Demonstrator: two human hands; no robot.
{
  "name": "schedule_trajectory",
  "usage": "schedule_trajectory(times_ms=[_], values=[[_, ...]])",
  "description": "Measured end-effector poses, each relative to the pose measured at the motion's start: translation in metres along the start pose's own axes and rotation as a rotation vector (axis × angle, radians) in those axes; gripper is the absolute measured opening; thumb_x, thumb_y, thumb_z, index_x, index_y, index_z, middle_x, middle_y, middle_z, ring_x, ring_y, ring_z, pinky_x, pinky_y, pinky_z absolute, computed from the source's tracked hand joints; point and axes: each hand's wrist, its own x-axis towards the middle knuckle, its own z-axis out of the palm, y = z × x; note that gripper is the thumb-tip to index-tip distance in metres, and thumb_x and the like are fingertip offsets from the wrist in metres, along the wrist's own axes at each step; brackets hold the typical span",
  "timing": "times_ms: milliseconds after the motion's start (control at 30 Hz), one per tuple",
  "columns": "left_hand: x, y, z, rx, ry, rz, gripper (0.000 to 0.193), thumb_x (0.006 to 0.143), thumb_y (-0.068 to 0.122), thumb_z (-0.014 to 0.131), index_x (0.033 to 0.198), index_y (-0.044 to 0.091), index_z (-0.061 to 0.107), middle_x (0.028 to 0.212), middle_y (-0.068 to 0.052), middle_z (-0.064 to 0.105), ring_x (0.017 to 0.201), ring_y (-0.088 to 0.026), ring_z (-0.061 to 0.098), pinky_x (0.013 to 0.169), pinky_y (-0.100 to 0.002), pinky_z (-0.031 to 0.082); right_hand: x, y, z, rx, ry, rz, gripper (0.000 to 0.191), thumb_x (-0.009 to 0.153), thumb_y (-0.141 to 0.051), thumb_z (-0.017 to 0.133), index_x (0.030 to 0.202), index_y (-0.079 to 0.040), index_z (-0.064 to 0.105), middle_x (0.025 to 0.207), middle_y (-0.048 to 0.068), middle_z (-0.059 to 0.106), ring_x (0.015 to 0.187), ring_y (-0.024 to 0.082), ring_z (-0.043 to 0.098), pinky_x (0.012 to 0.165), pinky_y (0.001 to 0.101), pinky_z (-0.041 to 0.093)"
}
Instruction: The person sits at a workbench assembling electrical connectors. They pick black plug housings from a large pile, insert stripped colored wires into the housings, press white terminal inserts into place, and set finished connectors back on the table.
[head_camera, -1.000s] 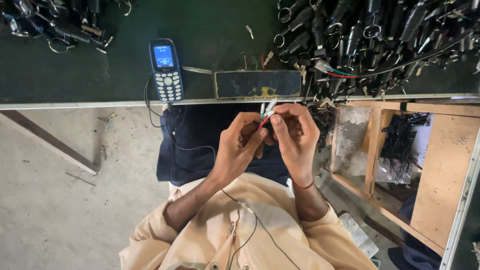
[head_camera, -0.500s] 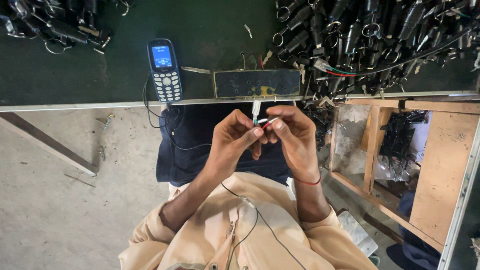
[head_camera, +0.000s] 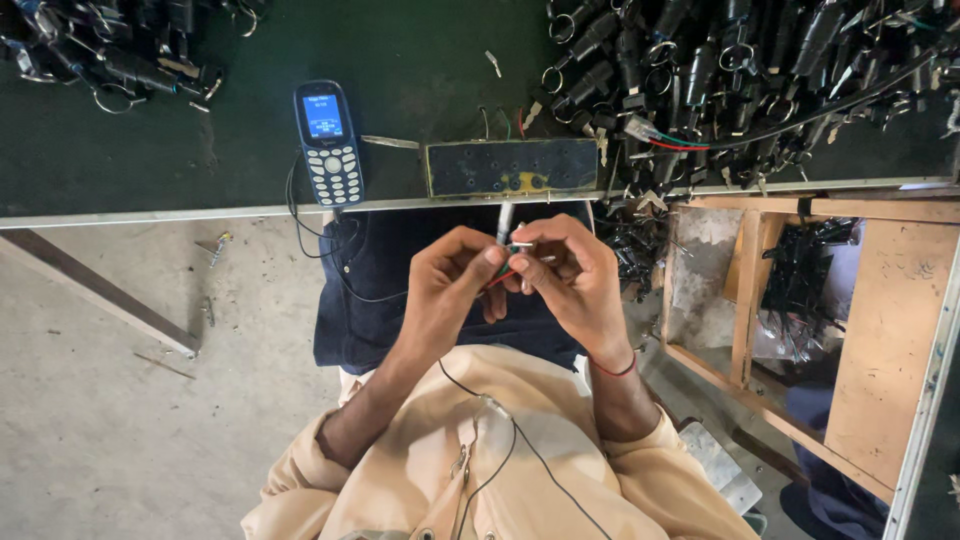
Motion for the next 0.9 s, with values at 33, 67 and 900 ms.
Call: schedule_trajectory(times_ms=[33, 67, 900], values=[[0.000, 0.000, 0.000, 0.020, 0.017, 0.007, 0.019, 0.105, 0.018, 0.060, 0.104, -0.001, 0.062, 0.081, -0.012, 0.073, 0.058, -0.011, 0.065, 0.048, -0.024, 0.050, 0.001, 0.001, 0.000, 0.047, 0.014, 0.036, 0.021, 0.101, -0.001, 0.072, 0.120, 0.001, 0.063, 0.099, 0.004, 0.068, 0.080, 0.006, 0.065, 0.067, 0.0210, 0.054], [-0.001, -0.001, 0.000, 0.041, 0.033, 0.015, 0.019, 0.106, 0.019, 0.060, 0.105, 0.000, 0.061, 0.081, -0.012, 0.073, 0.058, -0.011, 0.065, 0.048, -0.023, 0.049, 0.001, 0.002, 0.000, 0.085, 0.014, 0.037, 0.026, 0.100, -0.003, 0.071, 0.124, 0.000, 0.061, 0.098, 0.003, 0.067, 0.080, 0.006, 0.064, 0.067, 0.0208, 0.053], [0.000, -0.017, 0.016, 0.126, 0.162, 0.052, 0.014, 0.099, 0.009, 0.070, 0.106, -0.004, 0.070, 0.083, -0.004, 0.070, 0.073, -0.006, 0.062, 0.060, -0.020, 0.046, -0.002, 0.033, 0.013, 0.537, 0.202, 0.121, 0.025, 0.105, -0.023, 0.067, 0.105, 0.002, 0.066, 0.097, 0.007, 0.068, 0.066, 0.008, 0.056, 0.060, 0.0241, 0.048]])
